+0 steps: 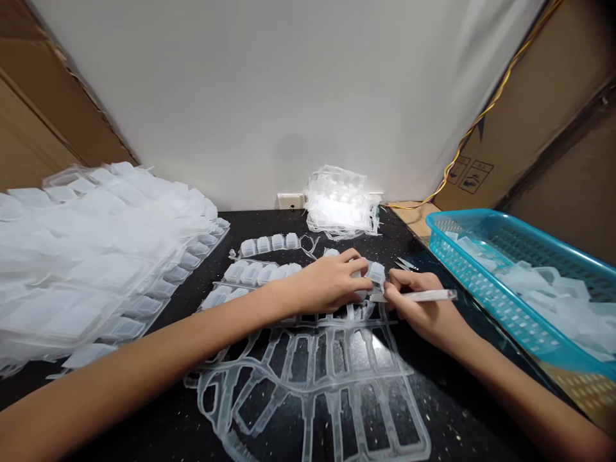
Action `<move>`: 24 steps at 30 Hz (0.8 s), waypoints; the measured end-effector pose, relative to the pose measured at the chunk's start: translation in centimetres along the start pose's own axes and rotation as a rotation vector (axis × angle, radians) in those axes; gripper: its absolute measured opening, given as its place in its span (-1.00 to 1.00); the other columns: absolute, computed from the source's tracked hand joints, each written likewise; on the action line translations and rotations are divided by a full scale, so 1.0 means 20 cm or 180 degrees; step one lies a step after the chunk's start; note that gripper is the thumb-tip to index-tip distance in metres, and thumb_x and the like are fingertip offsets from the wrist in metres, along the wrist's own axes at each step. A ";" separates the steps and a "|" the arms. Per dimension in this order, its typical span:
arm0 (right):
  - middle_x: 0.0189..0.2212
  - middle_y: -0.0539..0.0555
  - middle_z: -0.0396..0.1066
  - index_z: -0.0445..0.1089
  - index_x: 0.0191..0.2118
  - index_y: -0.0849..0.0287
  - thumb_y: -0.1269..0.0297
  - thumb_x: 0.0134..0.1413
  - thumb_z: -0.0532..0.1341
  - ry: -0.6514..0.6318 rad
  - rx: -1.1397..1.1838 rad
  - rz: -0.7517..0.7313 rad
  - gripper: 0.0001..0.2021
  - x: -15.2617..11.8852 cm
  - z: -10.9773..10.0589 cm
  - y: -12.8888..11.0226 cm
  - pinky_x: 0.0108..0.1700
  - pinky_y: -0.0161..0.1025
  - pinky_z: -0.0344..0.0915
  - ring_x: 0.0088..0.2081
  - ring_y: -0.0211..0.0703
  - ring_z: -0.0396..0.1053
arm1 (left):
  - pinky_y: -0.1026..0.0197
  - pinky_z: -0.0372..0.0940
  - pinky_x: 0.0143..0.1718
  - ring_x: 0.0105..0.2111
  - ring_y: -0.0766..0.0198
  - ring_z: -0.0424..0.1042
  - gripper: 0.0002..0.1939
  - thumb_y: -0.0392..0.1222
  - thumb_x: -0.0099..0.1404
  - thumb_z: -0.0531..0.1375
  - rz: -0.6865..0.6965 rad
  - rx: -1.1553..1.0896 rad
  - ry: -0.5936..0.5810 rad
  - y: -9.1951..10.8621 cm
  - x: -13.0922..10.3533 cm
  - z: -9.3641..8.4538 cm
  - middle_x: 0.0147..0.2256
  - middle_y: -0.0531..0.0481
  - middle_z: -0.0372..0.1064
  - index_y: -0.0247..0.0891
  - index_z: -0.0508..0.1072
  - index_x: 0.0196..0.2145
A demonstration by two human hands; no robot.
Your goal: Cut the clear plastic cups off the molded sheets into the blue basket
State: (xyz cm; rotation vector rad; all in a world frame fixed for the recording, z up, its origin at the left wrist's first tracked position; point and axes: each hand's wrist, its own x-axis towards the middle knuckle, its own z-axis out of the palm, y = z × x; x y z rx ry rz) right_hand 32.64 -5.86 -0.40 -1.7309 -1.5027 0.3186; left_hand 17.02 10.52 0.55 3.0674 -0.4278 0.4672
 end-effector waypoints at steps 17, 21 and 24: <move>-0.67 -0.09 0.15 0.06 -0.62 0.10 0.24 0.19 0.11 0.0645 0.0175 0.0072 -0.63 0.01 -0.12 0.03 -0.49 -0.28 0.00 -0.56 -0.29 0.11 | 0.14 0.22 -0.11 -0.08 0.10 0.29 -0.94 -0.24 0.42 0.14 -0.0537 -0.1096 0.0552 -0.16 0.13 -0.07 -0.20 -0.09 0.42 -0.22 0.42 -0.19; -0.67 -0.08 0.13 0.05 -0.61 0.10 0.24 0.17 0.12 0.0490 -0.0133 0.0018 -0.65 0.01 -0.11 0.03 -0.48 -0.26 -0.04 -0.56 -0.28 0.07 | 0.12 0.23 -0.02 -0.01 0.06 0.26 -0.81 -0.22 0.45 0.12 0.0157 -0.0110 0.0011 -0.09 0.16 0.00 -0.09 -0.17 0.41 -0.27 0.44 -0.03; -0.67 -0.08 0.13 0.05 -0.60 0.10 0.23 0.17 0.11 0.0403 -0.0162 0.0014 -0.65 0.01 -0.10 0.03 -0.48 -0.26 -0.05 -0.56 -0.27 0.06 | 0.14 0.23 -0.03 -0.02 0.08 0.27 -0.75 -0.17 0.46 0.12 0.0250 0.0236 -0.0113 -0.09 0.18 -0.01 -0.09 -0.16 0.41 -0.26 0.44 0.03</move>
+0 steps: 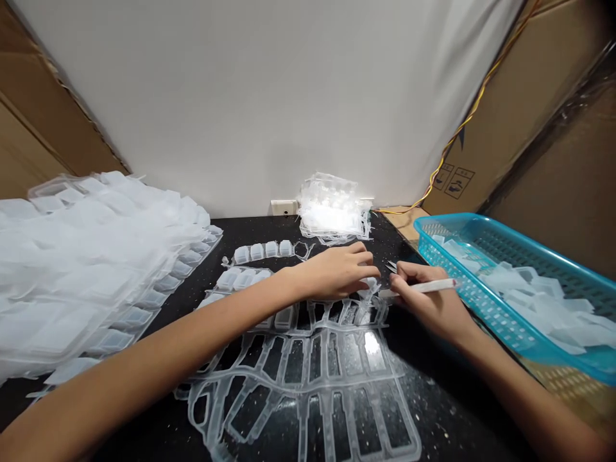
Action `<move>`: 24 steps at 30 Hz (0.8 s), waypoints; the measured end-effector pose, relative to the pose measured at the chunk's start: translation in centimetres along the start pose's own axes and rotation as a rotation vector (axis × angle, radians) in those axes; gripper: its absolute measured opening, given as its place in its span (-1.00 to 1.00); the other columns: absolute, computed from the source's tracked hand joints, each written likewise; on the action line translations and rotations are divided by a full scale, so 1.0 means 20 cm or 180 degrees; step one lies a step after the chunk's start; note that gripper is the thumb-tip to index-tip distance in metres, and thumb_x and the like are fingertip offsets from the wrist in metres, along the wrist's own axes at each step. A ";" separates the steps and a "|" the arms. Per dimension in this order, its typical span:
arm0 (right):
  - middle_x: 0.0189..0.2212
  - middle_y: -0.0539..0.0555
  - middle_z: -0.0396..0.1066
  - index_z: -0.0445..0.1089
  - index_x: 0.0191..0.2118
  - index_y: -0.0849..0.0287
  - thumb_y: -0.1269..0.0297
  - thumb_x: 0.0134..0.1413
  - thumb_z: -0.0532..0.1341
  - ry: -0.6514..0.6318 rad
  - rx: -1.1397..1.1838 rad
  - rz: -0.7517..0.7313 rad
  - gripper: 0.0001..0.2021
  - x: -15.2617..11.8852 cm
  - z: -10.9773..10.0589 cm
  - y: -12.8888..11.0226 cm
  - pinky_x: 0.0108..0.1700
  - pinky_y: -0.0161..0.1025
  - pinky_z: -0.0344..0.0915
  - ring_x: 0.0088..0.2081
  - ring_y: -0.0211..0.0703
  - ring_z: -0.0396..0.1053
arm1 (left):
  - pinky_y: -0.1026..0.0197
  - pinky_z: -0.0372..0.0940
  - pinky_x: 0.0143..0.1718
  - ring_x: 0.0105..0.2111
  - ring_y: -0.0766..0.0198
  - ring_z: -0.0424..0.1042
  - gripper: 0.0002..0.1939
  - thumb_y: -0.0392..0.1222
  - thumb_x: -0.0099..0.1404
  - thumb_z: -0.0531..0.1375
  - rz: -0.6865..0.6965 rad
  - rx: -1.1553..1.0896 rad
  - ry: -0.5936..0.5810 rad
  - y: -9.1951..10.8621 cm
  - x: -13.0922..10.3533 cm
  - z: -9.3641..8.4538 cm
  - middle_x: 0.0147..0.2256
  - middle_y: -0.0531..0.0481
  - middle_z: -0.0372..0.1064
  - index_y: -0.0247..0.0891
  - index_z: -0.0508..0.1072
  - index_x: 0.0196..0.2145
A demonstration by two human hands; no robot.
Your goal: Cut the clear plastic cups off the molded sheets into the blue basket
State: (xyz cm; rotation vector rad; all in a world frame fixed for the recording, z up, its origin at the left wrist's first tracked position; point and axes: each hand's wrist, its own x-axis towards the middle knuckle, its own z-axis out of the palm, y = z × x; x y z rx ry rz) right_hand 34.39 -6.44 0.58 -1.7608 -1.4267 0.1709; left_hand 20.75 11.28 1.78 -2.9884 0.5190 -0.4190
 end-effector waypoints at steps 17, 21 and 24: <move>-0.65 -0.12 -0.01 0.00 -0.60 0.11 0.27 0.07 0.12 -0.0611 0.0121 0.0177 -0.69 -0.01 0.03 0.01 -0.50 -0.29 -0.11 -0.55 -0.33 -0.03 | 0.09 0.21 -0.07 -0.09 0.10 0.27 -0.93 -0.26 0.34 0.23 -0.0921 -0.2017 0.0647 -0.06 0.01 0.07 -0.22 -0.07 0.43 -0.18 0.53 -0.30; -0.65 -0.12 0.02 0.04 -0.59 0.11 0.27 0.07 0.12 -0.0802 0.0184 0.0219 -0.71 0.00 0.03 0.01 -0.50 -0.30 -0.10 -0.55 -0.33 -0.02 | 0.23 0.21 -0.31 -0.40 0.30 0.30 -0.83 -0.12 0.24 0.34 -0.2782 -0.4566 0.2257 -0.12 0.06 0.10 -0.40 0.03 0.36 -0.21 0.44 -0.32; -0.65 -0.12 0.02 0.05 -0.59 0.12 0.26 0.08 0.12 -0.0746 0.0126 0.0141 -0.70 0.00 0.03 0.00 -0.49 -0.31 -0.09 -0.54 -0.33 -0.02 | 0.29 0.18 -0.39 -0.47 0.36 0.28 -0.72 -0.08 0.15 0.40 -0.2964 -0.4863 0.2478 -0.14 0.12 0.10 -0.43 0.07 0.33 -0.22 0.40 -0.33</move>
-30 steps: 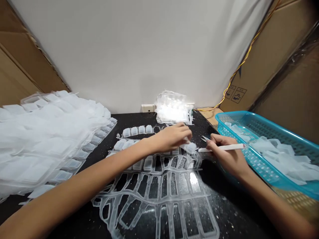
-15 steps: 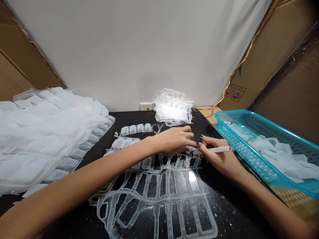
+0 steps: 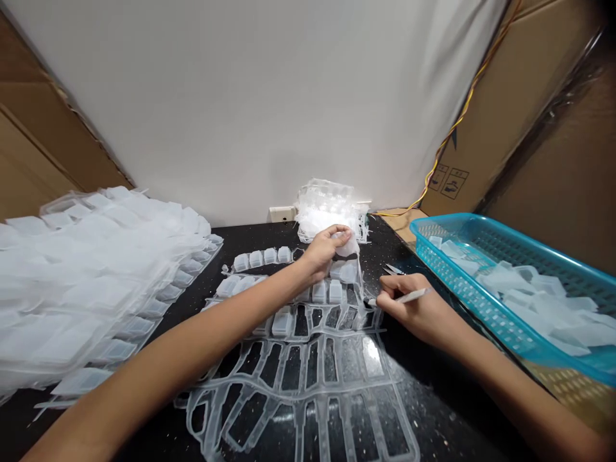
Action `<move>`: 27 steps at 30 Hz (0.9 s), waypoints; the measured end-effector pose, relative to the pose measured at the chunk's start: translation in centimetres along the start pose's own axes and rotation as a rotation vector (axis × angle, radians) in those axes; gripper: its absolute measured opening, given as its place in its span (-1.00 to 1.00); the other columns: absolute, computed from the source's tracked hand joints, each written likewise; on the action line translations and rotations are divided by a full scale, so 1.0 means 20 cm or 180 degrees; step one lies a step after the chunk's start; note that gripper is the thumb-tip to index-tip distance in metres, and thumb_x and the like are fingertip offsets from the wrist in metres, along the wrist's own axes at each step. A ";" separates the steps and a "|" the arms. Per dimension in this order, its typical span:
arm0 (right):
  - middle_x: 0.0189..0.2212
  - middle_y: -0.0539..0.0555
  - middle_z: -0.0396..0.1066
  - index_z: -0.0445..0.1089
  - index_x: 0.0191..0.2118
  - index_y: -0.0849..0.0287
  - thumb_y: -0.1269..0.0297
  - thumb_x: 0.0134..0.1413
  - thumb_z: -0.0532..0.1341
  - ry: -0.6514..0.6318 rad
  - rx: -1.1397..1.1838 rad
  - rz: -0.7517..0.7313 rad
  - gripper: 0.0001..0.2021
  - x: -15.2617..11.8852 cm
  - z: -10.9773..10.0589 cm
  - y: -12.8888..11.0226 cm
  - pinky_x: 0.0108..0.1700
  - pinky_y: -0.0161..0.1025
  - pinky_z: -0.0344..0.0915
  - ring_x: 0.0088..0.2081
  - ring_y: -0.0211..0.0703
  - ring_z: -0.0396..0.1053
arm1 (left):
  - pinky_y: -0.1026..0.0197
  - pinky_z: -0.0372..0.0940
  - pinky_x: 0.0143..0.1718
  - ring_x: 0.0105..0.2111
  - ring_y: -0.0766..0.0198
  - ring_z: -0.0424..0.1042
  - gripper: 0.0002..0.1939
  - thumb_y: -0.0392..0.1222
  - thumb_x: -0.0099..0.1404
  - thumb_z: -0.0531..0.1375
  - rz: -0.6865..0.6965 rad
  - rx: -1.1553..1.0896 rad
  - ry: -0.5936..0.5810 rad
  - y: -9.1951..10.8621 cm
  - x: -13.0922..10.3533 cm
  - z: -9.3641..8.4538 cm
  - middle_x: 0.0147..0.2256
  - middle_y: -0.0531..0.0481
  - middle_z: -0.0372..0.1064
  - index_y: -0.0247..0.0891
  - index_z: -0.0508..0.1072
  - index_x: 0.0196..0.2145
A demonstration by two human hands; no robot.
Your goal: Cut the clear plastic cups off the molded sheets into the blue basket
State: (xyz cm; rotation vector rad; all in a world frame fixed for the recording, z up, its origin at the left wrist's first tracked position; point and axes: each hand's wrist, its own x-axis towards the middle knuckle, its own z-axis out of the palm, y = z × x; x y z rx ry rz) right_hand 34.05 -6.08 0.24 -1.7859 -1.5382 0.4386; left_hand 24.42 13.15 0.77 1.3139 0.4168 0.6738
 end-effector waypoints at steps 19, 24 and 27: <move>-0.64 -0.15 -0.14 -0.05 -0.61 0.11 0.39 -0.02 0.14 0.0187 -0.0200 -0.0147 -0.68 0.01 0.03 0.04 -0.50 -0.28 -0.19 -0.54 -0.33 -0.13 | 0.27 0.23 -0.33 -0.42 0.33 0.28 -0.88 -0.27 0.36 0.23 0.0140 0.0199 0.0206 0.35 0.12 -0.02 -0.37 -0.03 0.35 -0.27 0.44 -0.38; -0.66 -0.13 0.02 0.04 -0.60 0.13 0.32 0.11 0.15 0.0361 -0.0097 -0.0249 -0.67 0.01 -0.01 0.00 -0.49 -0.30 -0.11 -0.56 -0.33 -0.02 | 0.35 0.26 -0.34 -0.42 0.38 0.27 -0.79 -0.33 0.43 0.14 0.0338 0.0101 0.0118 0.59 0.11 -0.05 -0.37 -0.03 0.31 -0.29 0.41 -0.40; -0.64 -0.09 0.19 0.23 -0.56 0.15 0.11 0.29 0.12 0.0934 0.0267 -0.0267 -0.61 -0.01 -0.05 -0.02 -0.50 -0.31 0.00 -0.57 -0.30 0.12 | 0.34 0.31 -0.24 -0.35 0.37 0.33 -0.80 -0.32 0.46 0.10 0.0200 -0.0053 -0.0185 0.56 -0.04 -0.02 -0.26 -0.08 0.37 -0.29 0.47 -0.32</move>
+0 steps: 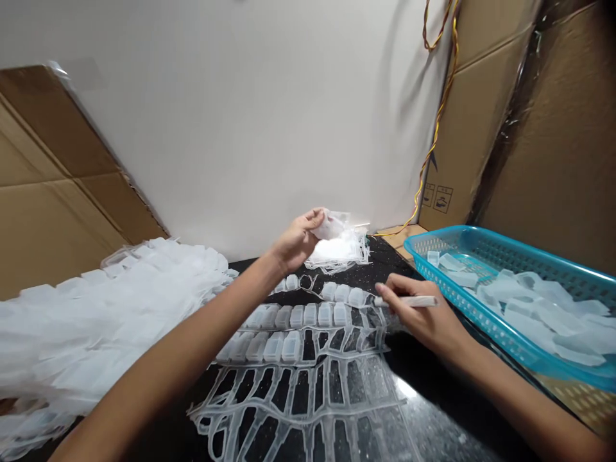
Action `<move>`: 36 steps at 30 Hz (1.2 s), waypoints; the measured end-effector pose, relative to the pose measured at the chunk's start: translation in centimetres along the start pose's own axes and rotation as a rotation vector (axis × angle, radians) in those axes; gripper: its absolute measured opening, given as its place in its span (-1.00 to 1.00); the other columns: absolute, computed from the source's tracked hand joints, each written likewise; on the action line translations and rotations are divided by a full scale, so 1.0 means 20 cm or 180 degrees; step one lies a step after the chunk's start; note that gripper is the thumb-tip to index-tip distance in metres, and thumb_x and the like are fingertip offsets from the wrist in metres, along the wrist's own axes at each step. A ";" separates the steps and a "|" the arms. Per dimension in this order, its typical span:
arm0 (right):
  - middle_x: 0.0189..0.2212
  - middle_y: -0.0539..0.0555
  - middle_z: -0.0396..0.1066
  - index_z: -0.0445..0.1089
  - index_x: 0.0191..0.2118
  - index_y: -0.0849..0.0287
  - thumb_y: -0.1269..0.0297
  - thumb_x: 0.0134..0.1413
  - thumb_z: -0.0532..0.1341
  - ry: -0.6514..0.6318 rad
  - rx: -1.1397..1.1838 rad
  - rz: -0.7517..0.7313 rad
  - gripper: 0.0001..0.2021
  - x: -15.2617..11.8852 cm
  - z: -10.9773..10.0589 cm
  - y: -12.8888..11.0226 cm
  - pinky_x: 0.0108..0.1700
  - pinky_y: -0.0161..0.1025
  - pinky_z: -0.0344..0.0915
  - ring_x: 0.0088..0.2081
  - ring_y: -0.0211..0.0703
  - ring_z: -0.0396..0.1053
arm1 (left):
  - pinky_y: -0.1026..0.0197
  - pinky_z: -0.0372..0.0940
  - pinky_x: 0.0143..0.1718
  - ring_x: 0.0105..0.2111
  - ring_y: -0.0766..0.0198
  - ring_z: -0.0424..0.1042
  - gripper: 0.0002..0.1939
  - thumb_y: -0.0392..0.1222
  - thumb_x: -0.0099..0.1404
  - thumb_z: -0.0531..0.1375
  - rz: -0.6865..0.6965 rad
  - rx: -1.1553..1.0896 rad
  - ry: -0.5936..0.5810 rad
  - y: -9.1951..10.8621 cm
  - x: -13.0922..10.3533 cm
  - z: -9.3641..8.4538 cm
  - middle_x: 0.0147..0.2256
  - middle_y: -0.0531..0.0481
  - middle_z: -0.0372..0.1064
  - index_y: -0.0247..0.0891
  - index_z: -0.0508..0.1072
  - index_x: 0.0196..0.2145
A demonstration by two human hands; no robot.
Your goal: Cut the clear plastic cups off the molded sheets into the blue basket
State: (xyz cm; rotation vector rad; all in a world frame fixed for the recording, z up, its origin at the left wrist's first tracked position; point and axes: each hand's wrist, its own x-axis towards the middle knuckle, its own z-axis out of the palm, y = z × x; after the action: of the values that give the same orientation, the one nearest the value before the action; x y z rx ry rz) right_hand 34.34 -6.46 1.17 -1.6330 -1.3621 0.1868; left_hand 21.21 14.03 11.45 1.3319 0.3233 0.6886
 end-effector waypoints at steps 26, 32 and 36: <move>-0.29 0.02 0.55 0.48 -0.08 0.07 0.27 0.20 0.34 0.0542 -0.0159 -0.0924 -0.82 -0.06 -0.01 -0.07 -0.33 -0.30 0.36 -0.39 -0.20 0.48 | 0.30 0.29 -0.13 -0.24 0.34 0.38 -0.87 -0.17 0.34 0.31 -0.0803 -0.1053 -0.0592 -0.40 -0.40 0.12 -0.20 -0.07 0.43 -0.26 0.58 -0.19; -0.37 0.00 0.52 0.49 -0.13 0.07 0.24 0.21 0.33 0.0949 -0.0268 -0.0689 -0.87 -0.06 -0.01 -0.07 -0.34 -0.29 0.34 -0.43 -0.21 0.44 | 0.25 0.30 0.01 -0.14 0.28 0.45 -0.74 -0.10 0.31 0.35 -0.0782 -0.0994 -0.0719 -0.43 -0.39 0.10 -0.08 -0.12 0.50 -0.22 0.59 -0.08; -0.35 0.01 0.53 0.48 -0.12 0.08 0.19 0.20 0.34 0.1202 0.0066 -0.0309 -0.83 -0.06 0.00 -0.06 -0.32 -0.26 0.38 -0.41 -0.18 0.48 | 0.20 0.31 0.06 -0.08 0.23 0.47 -0.70 -0.11 0.27 0.39 -0.0719 -0.1031 -0.0831 -0.44 -0.38 0.10 -0.01 -0.15 0.50 -0.22 0.59 -0.06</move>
State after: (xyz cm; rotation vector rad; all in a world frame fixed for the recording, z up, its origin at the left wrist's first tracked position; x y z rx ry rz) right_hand 33.11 -7.63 1.56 -1.4900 -1.1397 -0.1584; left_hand 18.88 7.06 2.27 1.0408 0.1399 0.3535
